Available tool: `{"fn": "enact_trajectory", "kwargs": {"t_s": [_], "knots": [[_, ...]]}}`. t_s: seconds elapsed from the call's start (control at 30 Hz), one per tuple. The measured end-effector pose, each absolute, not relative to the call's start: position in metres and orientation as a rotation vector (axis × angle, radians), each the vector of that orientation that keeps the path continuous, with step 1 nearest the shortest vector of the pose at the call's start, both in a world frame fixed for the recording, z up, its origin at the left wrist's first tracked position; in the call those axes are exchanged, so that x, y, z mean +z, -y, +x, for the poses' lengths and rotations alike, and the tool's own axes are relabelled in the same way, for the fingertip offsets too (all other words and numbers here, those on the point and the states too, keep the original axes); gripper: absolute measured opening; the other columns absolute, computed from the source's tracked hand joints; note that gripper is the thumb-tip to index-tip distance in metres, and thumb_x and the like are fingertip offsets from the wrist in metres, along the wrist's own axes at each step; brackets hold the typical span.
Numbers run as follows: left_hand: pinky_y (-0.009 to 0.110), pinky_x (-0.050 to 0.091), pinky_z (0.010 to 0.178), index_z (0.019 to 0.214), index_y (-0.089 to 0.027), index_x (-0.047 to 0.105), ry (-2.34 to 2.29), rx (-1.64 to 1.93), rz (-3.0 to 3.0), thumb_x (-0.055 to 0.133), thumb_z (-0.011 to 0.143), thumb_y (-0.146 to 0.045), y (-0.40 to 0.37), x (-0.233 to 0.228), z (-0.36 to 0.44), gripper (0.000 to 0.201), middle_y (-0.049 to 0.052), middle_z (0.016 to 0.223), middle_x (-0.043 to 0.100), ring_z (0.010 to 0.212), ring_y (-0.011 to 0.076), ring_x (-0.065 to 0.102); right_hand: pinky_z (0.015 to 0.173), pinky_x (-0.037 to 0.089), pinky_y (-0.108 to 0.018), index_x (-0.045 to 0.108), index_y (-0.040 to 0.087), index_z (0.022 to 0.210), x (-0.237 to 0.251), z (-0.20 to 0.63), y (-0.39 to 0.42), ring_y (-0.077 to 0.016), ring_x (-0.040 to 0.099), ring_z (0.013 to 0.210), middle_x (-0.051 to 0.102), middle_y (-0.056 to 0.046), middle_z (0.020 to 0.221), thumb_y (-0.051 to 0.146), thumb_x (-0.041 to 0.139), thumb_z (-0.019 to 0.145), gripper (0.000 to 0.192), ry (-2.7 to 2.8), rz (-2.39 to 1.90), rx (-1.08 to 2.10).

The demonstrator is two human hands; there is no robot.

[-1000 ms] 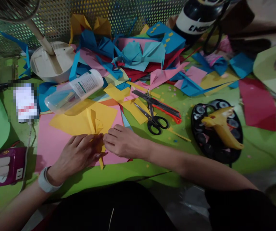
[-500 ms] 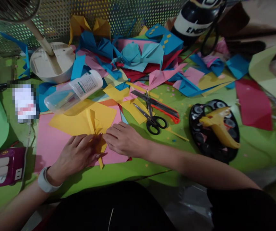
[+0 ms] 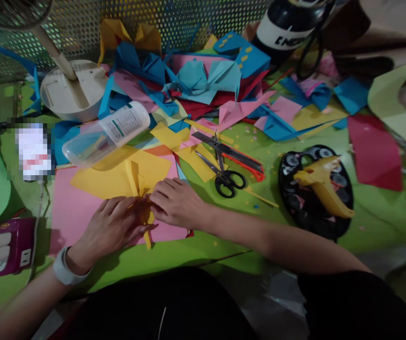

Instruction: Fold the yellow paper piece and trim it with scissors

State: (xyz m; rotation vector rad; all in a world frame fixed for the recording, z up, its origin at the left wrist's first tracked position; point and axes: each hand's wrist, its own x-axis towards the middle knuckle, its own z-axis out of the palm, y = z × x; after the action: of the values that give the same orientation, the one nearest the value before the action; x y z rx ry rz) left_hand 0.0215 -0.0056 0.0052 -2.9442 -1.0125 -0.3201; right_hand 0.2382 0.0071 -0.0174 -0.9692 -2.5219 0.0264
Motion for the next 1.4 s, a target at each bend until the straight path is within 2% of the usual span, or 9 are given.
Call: {"fn": "enact_trajectory", "kwargs": {"t_s": [0.3,0.53,0.63,0.87,1.07,1.2,1.3,1.4], "knots": [[0.037,0.045,0.069,0.091,-0.017,0.064,1.002,-0.334,-2.954,0.045,0.091,-0.048,0.005,0.007,0.022,0.037,0.011,0.103,0.059,0.088,0.0239,0.053,0.059,0.037,-0.03,0.061,0.014,0.085,-0.014,0.235,-0.004,-0.017,0.049,0.07,0.058,-0.005,0.075,0.012,0.045,0.09,0.017,2.581,-0.94,-0.148],[0.036,0.044,0.071,0.107,-0.016,0.061,1.018,-0.322,-2.958,0.047,0.09,-0.047,0.005,0.005,0.022,0.038,0.011,0.105,0.058,0.09,0.0236,0.053,0.059,0.039,-0.031,0.062,0.01,0.096,-0.011,0.238,0.0,-0.0171,0.051,0.073,0.059,-0.008,0.08,0.008,0.039,0.092,0.023,2.628,-0.905,-0.184],[0.036,0.043,0.069,0.101,-0.015,0.063,0.999,-0.322,-2.948,0.046,0.091,-0.046,0.005,0.006,0.022,0.036,0.011,0.104,0.059,0.088,0.0232,0.054,0.059,0.038,-0.031,0.064,0.009,0.095,-0.01,0.24,0.0,-0.0168,0.05,0.07,0.059,-0.007,0.078,0.007,0.043,0.09,0.022,2.614,-0.871,-0.219],[0.035,0.042,0.069,0.097,-0.017,0.063,1.0,-0.313,-2.968,0.05,0.089,-0.043,0.006,0.007,0.022,0.03,0.009,0.103,0.059,0.088,0.022,0.054,0.057,0.032,-0.033,0.066,0.012,0.096,-0.01,0.241,0.003,-0.0162,0.047,0.067,0.057,-0.004,0.071,0.015,0.048,0.087,0.02,2.606,-0.862,-0.287],[0.035,0.041,0.068,0.097,-0.017,0.063,0.992,-0.312,-2.947,0.046,0.091,-0.045,0.006,0.007,0.024,0.033,0.009,0.102,0.059,0.087,0.022,0.053,0.057,0.032,-0.034,0.065,0.008,0.103,-0.009,0.242,0.006,-0.0172,0.048,0.069,0.06,-0.006,0.077,0.023,0.05,0.086,0.028,2.579,-0.846,-0.233],[0.034,0.041,0.068,0.111,-0.017,0.06,1.017,-0.295,-2.948,0.046,0.091,-0.046,0.006,0.008,0.025,0.038,0.008,0.102,0.061,0.087,0.0218,0.054,0.056,0.03,-0.033,0.067,0.011,0.094,-0.008,0.241,0.007,-0.0163,0.047,0.067,0.06,-0.005,0.076,0.024,0.049,0.087,0.023,2.573,-0.788,-0.312],[0.035,0.042,0.067,0.113,-0.016,0.059,1.026,-0.283,-2.954,0.044,0.092,-0.046,0.005,0.008,0.025,0.04,0.008,0.102,0.062,0.086,0.0219,0.054,0.056,0.029,-0.033,0.068,0.012,0.083,-0.01,0.24,0.008,-0.016,0.047,0.065,0.059,-0.004,0.071,0.023,0.051,0.086,0.02,2.571,-0.766,-0.323],[0.035,0.042,0.067,0.111,-0.016,0.059,1.029,-0.29,-2.943,0.046,0.091,-0.046,0.005,0.007,0.025,0.038,0.008,0.101,0.061,0.086,0.0223,0.054,0.056,0.031,-0.033,0.067,0.012,0.082,-0.009,0.239,0.009,-0.0163,0.049,0.064,0.06,-0.004,0.069,0.022,0.05,0.085,0.02,2.564,-0.786,-0.252]]}}
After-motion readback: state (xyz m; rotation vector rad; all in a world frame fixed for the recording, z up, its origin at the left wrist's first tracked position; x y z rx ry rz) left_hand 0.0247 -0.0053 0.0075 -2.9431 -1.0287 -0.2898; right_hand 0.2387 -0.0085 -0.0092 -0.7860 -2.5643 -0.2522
